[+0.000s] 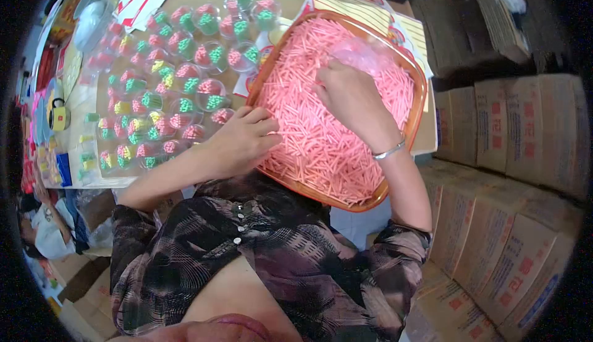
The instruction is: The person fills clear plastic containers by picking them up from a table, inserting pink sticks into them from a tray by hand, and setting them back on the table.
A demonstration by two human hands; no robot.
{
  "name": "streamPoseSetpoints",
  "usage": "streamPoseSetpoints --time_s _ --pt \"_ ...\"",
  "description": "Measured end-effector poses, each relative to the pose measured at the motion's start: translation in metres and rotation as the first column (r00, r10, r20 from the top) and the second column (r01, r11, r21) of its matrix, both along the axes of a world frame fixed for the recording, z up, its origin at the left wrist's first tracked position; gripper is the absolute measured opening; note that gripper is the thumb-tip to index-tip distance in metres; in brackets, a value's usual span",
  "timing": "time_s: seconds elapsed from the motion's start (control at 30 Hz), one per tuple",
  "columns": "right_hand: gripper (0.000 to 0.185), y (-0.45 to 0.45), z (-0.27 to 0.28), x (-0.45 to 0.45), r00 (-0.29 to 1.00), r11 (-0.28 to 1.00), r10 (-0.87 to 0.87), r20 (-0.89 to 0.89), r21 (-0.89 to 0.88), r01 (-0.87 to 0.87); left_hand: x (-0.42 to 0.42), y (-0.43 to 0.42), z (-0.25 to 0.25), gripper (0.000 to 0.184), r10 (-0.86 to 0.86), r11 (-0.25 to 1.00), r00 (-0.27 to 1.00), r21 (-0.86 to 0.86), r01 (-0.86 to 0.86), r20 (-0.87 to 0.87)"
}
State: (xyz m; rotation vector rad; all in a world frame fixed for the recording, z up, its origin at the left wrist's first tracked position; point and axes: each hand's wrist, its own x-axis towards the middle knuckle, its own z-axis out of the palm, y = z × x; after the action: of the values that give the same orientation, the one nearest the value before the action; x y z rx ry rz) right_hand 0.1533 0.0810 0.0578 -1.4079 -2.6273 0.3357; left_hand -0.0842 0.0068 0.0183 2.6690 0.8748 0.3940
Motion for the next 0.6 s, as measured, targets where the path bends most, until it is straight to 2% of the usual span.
streamPoseSetpoints --time_s 0.03,0.13,0.17,0.3,0.47,0.5,0.6 --pt "0.009 -0.010 0.002 0.009 0.998 0.999 -0.034 -0.056 -0.031 0.032 0.009 0.006 -0.001 0.026 -0.060 0.998 0.998 -0.016 0.059 -0.036" --pt "0.011 -0.037 0.005 0.032 0.967 0.987 -0.129 -0.220 -0.124 0.104 0.042 0.008 0.002 0.024 -0.188 0.982 0.982 -0.011 0.189 0.005" --pt "0.011 -0.043 0.004 0.038 0.965 0.985 -0.142 -0.221 -0.125 0.116 0.053 0.007 -0.002 0.024 -0.201 0.980 0.980 -0.013 0.201 0.004" --pt "0.014 -0.063 -0.011 0.060 0.896 0.959 -0.267 -0.354 -0.183 0.214 0.090 -0.004 -0.035 0.020 -0.360 0.909 0.931 0.247 0.336 0.060" --pt "0.014 -0.075 -0.017 0.073 0.880 0.926 -0.350 -0.322 -0.261 0.273 0.110 -0.005 -0.043 0.017 -0.310 0.880 0.945 0.345 0.327 -0.105" --pt "0.014 -0.076 -0.019 0.074 0.877 0.925 -0.353 -0.325 -0.261 0.276 0.112 -0.005 -0.047 0.017 -0.314 0.878 0.943 0.344 0.332 -0.108" --pt "0.013 -0.079 -0.023 0.073 0.866 0.926 -0.357 -0.350 -0.257 0.277 0.118 -0.002 -0.064 0.019 -0.254 0.881 0.931 0.336 0.334 -0.260"
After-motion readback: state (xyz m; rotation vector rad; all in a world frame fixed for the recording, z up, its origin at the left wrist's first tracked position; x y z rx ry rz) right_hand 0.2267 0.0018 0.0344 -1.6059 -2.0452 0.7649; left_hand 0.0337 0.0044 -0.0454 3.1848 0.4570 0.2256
